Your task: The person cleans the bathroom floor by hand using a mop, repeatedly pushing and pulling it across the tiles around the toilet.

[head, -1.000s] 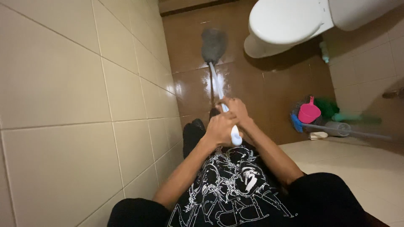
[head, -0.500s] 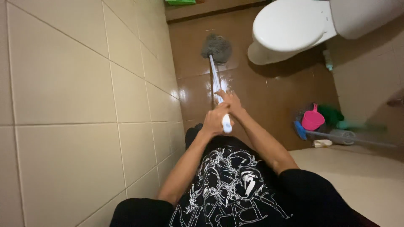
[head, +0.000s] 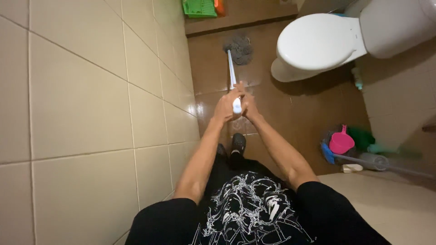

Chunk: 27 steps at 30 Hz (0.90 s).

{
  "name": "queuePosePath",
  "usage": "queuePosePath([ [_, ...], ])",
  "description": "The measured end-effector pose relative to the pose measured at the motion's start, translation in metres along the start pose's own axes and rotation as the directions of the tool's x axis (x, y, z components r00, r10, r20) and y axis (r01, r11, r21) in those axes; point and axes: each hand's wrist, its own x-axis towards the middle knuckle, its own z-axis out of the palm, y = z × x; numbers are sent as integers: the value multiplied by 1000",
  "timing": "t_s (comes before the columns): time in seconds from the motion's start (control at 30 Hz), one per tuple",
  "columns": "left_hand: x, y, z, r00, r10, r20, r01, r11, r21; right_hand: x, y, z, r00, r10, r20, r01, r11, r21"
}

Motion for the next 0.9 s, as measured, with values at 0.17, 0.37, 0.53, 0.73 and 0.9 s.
queuePosePath([
  [0.17, -15, 48, -16, 995, -88, 55, 86, 995, 43, -17, 1, -5, 998, -25, -53, 9, 961, -275],
  [0.37, -57, 94, -37, 999, -2, 47, 1, 1000, 11, -60, -41, -6, 998, -57, 29, 62, 963, -263],
  [0.53, -98, 128, -40, 985, -7, 172, 7, 1000, 2, -109, -108, -23, 958, 269, 101, -224, 919, -326],
  [0.73, -121, 152, -14, 988, 132, 81, -131, 991, -25, -137, -124, -28, 977, 184, 109, -106, 860, -499],
  [0.9, -108, 150, -10, 991, 133, -29, -135, 986, -102, -121, -111, -30, 986, 150, 72, -91, 849, -521],
])
